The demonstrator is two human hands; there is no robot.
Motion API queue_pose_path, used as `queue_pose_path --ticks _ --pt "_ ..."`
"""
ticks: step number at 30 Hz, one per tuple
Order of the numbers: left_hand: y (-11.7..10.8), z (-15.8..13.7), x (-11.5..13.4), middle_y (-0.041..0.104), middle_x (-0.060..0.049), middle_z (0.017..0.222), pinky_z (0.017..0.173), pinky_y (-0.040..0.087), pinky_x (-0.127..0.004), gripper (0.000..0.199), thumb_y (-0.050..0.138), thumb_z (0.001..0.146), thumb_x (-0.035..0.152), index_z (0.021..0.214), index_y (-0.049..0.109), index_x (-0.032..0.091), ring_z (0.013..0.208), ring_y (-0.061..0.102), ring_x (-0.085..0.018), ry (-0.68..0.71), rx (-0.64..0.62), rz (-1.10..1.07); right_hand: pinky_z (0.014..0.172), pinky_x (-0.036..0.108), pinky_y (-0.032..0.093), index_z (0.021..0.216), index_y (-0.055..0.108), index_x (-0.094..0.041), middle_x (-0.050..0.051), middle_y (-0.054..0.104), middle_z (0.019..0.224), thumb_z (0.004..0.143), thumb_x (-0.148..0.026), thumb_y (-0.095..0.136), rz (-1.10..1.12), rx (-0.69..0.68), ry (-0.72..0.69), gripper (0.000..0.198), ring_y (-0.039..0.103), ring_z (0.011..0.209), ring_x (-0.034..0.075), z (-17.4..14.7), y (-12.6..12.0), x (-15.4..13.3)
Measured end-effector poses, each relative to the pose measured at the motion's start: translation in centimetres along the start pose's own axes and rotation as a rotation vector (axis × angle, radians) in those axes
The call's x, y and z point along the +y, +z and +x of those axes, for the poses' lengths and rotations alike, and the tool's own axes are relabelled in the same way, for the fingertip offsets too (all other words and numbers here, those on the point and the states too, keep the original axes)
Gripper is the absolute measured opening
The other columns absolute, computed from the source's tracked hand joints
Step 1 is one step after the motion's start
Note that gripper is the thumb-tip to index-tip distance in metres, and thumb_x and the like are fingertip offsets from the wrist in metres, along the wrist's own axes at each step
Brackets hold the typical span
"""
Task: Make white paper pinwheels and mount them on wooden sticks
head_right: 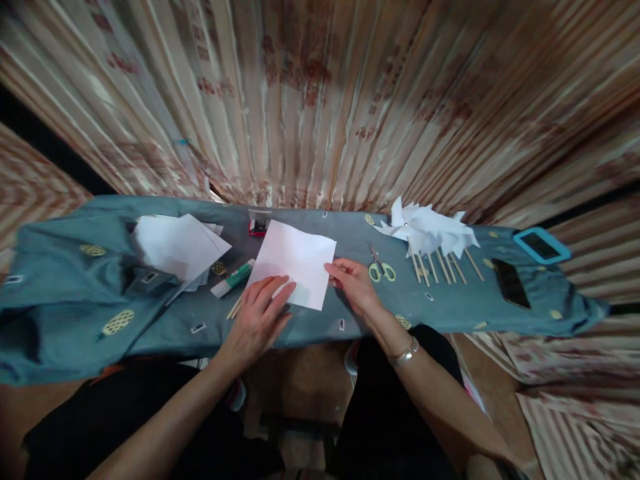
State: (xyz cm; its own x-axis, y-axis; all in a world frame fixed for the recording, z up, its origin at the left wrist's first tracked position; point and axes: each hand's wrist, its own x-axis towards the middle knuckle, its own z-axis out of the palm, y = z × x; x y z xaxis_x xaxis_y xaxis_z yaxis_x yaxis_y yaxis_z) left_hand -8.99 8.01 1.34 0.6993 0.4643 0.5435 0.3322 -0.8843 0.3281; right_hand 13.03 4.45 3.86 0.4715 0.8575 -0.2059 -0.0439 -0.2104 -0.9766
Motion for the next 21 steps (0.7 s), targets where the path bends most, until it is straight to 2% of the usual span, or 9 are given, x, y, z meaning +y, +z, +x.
queue_pose_path --ticks 4,6,9,10,11,13,16,19,21 --pt "2.4 -0.1 1.2 0.068 -0.012 0.115 0.090 0.050 -0.044 0.026 0.050 0.094 0.020 0.116 0.064 0.016 0.106 0.059 -0.026 0.073 -0.173 -0.086 0.059 0.029 0.056 0.065 0.067 -0.019 0.001 0.068 0.064 0.053 -0.053 0.082 -0.019 0.015 0.117 0.039 0.064 0.057 0.014 -3.4 -4.7 2.7" --pt "3.2 -0.2 1.3 0.070 -0.011 0.109 0.088 0.052 -0.041 0.024 0.049 0.095 0.019 0.111 0.066 0.017 0.101 0.061 -0.023 0.066 -0.191 -0.137 0.060 0.033 0.056 0.073 0.070 -0.019 0.003 0.070 0.069 0.064 -0.052 0.076 -0.191 0.045 0.062 0.035 0.066 0.061 0.017 -4.6 -6.7 3.3" --pt "3.5 -0.2 1.2 0.070 -0.010 0.109 0.089 0.055 -0.038 0.024 0.050 0.095 0.019 0.112 0.066 0.017 0.099 0.062 -0.021 0.036 -0.173 -0.190 0.083 0.044 0.055 0.099 0.070 -0.022 0.009 0.073 0.099 0.083 -0.041 0.062 -0.655 0.135 -0.256 0.026 0.069 0.087 0.024 -6.1 -8.7 2.9" --pt "3.5 -0.2 1.2 0.070 -0.010 0.110 0.089 0.055 -0.038 0.024 0.050 0.095 0.020 0.113 0.066 0.017 0.099 0.062 -0.021 0.029 -0.171 -0.192 0.094 0.047 0.051 0.108 0.068 -0.023 0.010 0.071 0.112 0.085 -0.035 0.061 -0.766 0.099 -0.381 0.027 0.066 0.102 0.026 -6.5 -9.0 2.6" --pt "3.5 -0.1 1.1 0.070 -0.010 0.110 0.089 0.055 -0.038 0.025 0.050 0.095 0.020 0.114 0.066 0.016 0.099 0.063 -0.021 0.026 -0.170 -0.187 0.102 0.050 0.046 0.118 0.064 -0.024 0.010 0.066 0.124 0.085 -0.032 0.062 -0.837 -0.007 -0.480 0.033 0.060 0.117 0.027 -6.9 -8.9 2.3" --pt "3.4 0.0 1.0 0.071 -0.010 0.109 0.088 0.055 -0.039 0.025 0.051 0.095 0.021 0.114 0.066 0.016 0.098 0.063 -0.022 0.029 -0.166 -0.170 0.108 0.051 0.041 0.129 0.056 -0.024 0.011 0.055 0.140 0.086 -0.031 0.063 -0.928 -0.194 -0.614 0.044 0.049 0.131 0.028 -7.4 -8.2 1.8" --pt "3.3 0.4 1.0 0.072 -0.010 0.103 0.085 0.056 -0.037 0.024 0.051 0.095 0.020 0.111 0.067 0.014 0.094 0.065 -0.022 0.019 -0.145 -0.173 0.103 0.046 0.046 0.123 0.061 -0.022 0.010 0.063 0.129 0.091 -0.032 0.057 -0.929 -0.301 -0.682 0.033 0.057 0.120 0.026 -6.9 -6.5 1.3" --pt "3.3 0.9 0.9 0.072 -0.011 0.098 0.083 0.056 -0.033 0.023 0.051 0.095 0.022 0.107 0.068 0.012 0.090 0.066 -0.020 -0.030 -0.131 -0.222 0.092 0.038 0.050 0.104 0.069 -0.021 0.007 0.073 0.102 0.094 -0.029 0.052 -0.812 -0.283 -0.677 0.021 0.065 0.097 0.020 -5.1 -5.3 0.8" --pt "3.3 1.2 0.8 0.072 -0.011 0.097 0.083 0.055 -0.032 0.024 0.051 0.096 0.024 0.105 0.069 0.011 0.089 0.066 -0.020 -0.067 -0.128 -0.260 0.085 0.033 0.051 0.095 0.072 -0.022 0.004 0.074 0.094 0.093 -0.030 0.055 -0.738 -0.267 -0.615 0.019 0.066 0.088 0.017 -3.7 -5.0 0.5"
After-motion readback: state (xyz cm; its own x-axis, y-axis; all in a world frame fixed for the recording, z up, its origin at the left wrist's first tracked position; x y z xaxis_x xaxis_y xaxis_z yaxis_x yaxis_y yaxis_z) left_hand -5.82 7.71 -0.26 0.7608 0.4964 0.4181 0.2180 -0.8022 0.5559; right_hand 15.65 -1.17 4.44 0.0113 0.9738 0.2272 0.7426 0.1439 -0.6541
